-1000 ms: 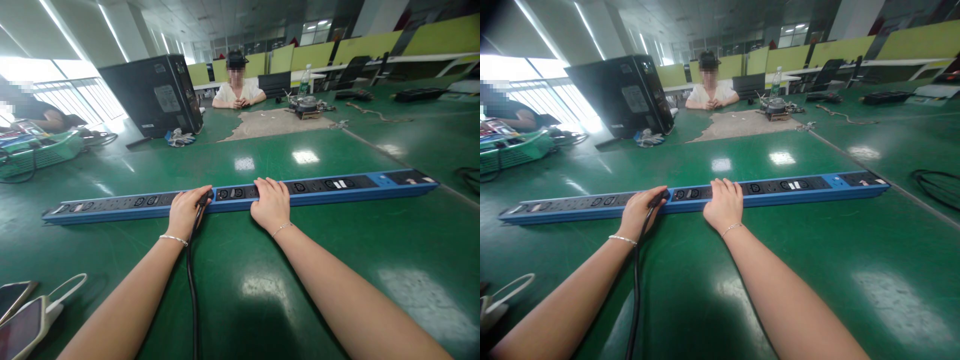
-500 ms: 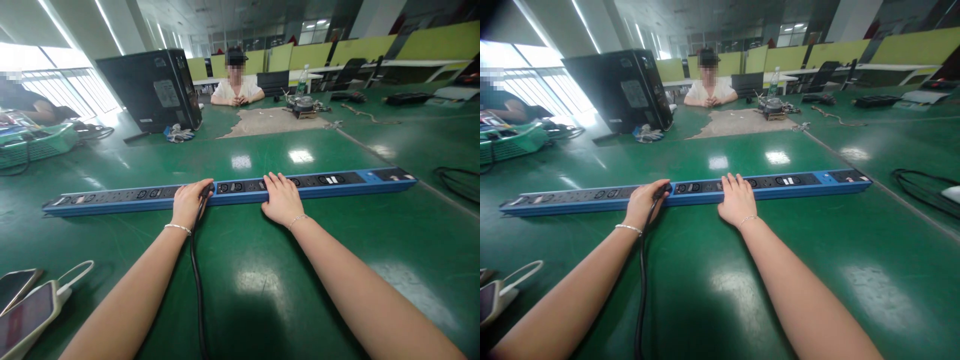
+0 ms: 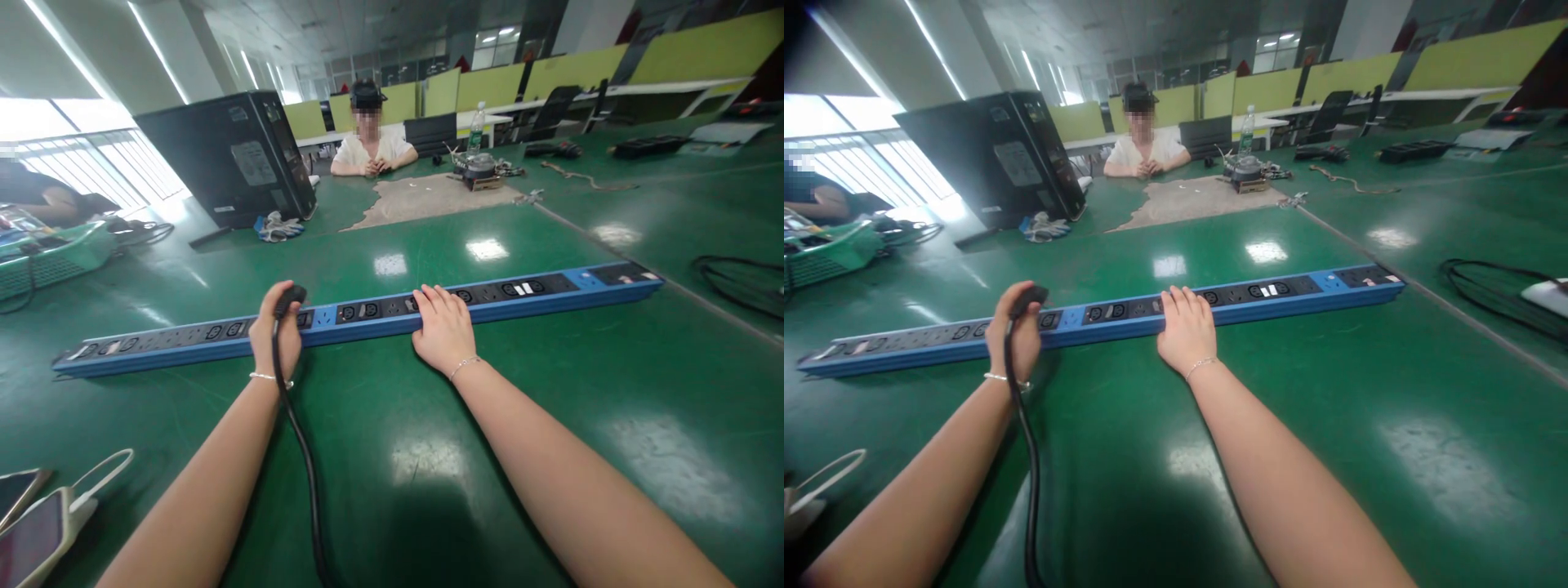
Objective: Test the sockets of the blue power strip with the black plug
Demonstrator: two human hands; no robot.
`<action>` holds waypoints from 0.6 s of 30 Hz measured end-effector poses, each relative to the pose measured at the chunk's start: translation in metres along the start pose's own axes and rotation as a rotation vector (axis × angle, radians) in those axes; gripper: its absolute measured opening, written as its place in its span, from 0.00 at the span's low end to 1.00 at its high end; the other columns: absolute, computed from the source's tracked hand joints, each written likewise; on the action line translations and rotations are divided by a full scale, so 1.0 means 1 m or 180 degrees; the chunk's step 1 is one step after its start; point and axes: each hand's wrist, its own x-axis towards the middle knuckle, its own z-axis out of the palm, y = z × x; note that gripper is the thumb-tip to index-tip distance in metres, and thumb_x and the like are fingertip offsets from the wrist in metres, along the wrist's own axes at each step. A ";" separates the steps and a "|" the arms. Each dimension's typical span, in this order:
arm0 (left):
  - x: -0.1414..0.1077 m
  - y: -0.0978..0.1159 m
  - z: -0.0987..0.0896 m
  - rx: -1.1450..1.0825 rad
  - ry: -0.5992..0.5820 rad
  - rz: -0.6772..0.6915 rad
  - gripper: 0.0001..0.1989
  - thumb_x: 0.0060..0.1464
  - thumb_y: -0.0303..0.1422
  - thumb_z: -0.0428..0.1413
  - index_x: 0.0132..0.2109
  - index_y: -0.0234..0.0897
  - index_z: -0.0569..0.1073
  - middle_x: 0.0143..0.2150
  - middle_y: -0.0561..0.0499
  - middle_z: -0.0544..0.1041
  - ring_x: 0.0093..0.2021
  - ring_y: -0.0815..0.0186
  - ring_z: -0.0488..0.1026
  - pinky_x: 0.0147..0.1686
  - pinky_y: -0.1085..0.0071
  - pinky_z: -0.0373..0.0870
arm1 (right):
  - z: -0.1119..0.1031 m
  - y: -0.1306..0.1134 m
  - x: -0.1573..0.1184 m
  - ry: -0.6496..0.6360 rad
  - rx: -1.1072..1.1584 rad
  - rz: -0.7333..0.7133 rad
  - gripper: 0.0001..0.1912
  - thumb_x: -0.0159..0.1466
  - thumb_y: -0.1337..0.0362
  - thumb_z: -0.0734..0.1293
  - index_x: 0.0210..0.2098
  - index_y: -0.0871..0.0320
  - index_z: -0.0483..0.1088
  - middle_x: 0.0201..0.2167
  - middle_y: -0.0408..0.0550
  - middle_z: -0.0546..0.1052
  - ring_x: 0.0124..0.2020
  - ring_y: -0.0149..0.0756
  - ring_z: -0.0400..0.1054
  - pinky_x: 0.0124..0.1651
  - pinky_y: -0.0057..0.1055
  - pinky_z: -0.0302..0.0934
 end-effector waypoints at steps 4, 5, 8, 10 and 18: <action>0.003 0.010 -0.005 -0.0068 -0.0090 -0.0124 0.18 0.57 0.37 0.51 0.54 0.42 0.69 0.50 0.51 0.75 0.48 0.61 0.72 0.49 0.66 0.67 | 0.000 0.001 0.002 0.0019 0.0109 0.0027 0.30 0.54 0.68 0.61 0.58 0.63 0.61 0.60 0.53 0.63 0.62 0.45 0.51 0.62 0.43 0.42; 0.002 0.014 -0.003 -0.0082 -0.0280 -0.0075 0.17 0.56 0.37 0.52 0.53 0.43 0.69 0.49 0.51 0.76 0.48 0.61 0.73 0.48 0.66 0.68 | 0.000 0.002 0.003 0.0031 0.0142 0.0032 0.30 0.54 0.69 0.60 0.57 0.63 0.62 0.59 0.53 0.64 0.61 0.44 0.52 0.62 0.42 0.42; 0.000 0.033 0.011 -0.0141 -0.0693 0.0096 0.18 0.55 0.36 0.53 0.53 0.45 0.70 0.49 0.51 0.77 0.48 0.62 0.73 0.48 0.66 0.68 | 0.000 0.004 0.004 0.0077 0.0258 0.0035 0.28 0.54 0.70 0.60 0.56 0.62 0.64 0.58 0.52 0.66 0.60 0.43 0.54 0.61 0.41 0.44; 0.001 0.050 0.022 -0.0209 -0.0777 0.0151 0.18 0.56 0.36 0.53 0.54 0.45 0.70 0.49 0.51 0.76 0.48 0.62 0.73 0.49 0.66 0.68 | 0.000 0.006 0.005 0.0102 0.0326 0.0025 0.28 0.54 0.70 0.60 0.55 0.61 0.65 0.58 0.51 0.66 0.60 0.42 0.54 0.61 0.41 0.44; 0.014 0.100 0.049 0.0450 -0.1388 0.0482 0.18 0.57 0.38 0.51 0.54 0.47 0.69 0.46 0.49 0.78 0.46 0.59 0.74 0.48 0.63 0.67 | 0.000 0.006 0.004 0.0163 0.0440 0.0003 0.27 0.55 0.70 0.59 0.55 0.62 0.65 0.57 0.52 0.67 0.60 0.43 0.55 0.61 0.41 0.45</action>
